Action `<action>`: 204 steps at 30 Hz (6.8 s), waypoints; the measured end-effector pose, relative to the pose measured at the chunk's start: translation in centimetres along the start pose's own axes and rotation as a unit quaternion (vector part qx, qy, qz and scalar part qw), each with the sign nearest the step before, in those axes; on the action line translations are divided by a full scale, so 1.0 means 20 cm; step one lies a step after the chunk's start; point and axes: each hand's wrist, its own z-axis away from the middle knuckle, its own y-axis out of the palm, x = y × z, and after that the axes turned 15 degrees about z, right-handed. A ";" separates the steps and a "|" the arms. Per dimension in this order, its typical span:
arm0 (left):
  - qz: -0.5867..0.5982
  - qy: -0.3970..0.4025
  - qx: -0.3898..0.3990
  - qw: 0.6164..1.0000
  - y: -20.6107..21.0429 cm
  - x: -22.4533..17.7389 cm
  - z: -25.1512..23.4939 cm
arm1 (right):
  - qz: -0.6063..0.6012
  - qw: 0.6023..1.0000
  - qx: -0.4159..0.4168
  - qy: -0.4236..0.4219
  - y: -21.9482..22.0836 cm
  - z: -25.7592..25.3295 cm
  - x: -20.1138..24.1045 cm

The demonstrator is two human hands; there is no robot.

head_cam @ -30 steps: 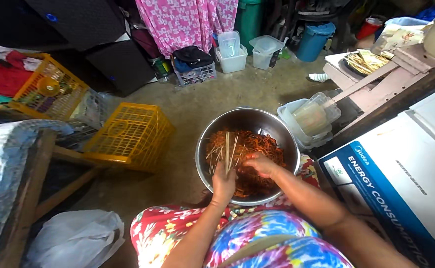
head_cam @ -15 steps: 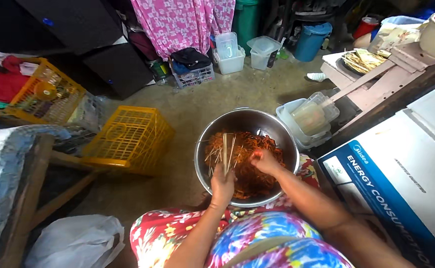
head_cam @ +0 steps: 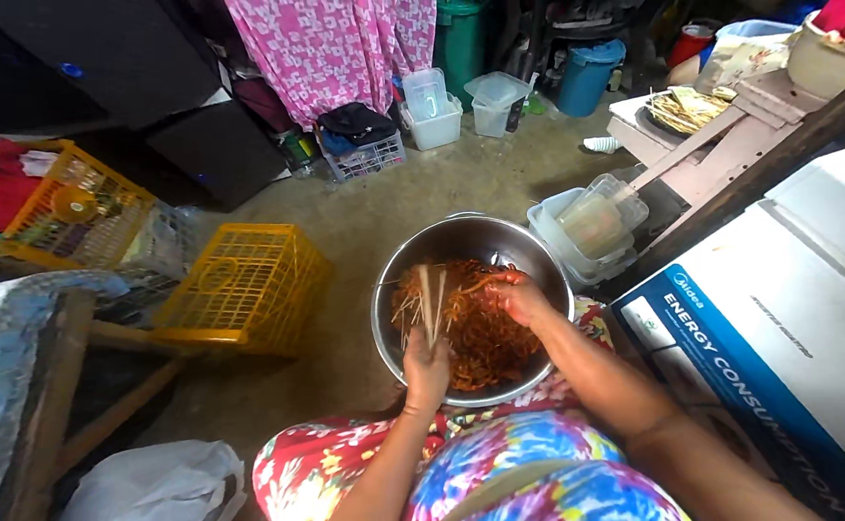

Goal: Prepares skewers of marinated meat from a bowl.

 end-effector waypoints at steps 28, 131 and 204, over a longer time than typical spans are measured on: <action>-0.040 -0.044 0.072 0.996 0.00 -0.03 0.00 | 0.015 0.997 0.022 0.069 0.05 0.04 0.01; 0.004 0.016 0.054 0.998 0.00 0.01 0.01 | 0.077 0.986 0.149 -0.004 0.11 0.08 -0.04; -0.034 -0.061 0.081 0.994 -0.01 -0.02 -0.02 | 0.088 0.994 0.066 -0.012 0.00 0.03 -0.01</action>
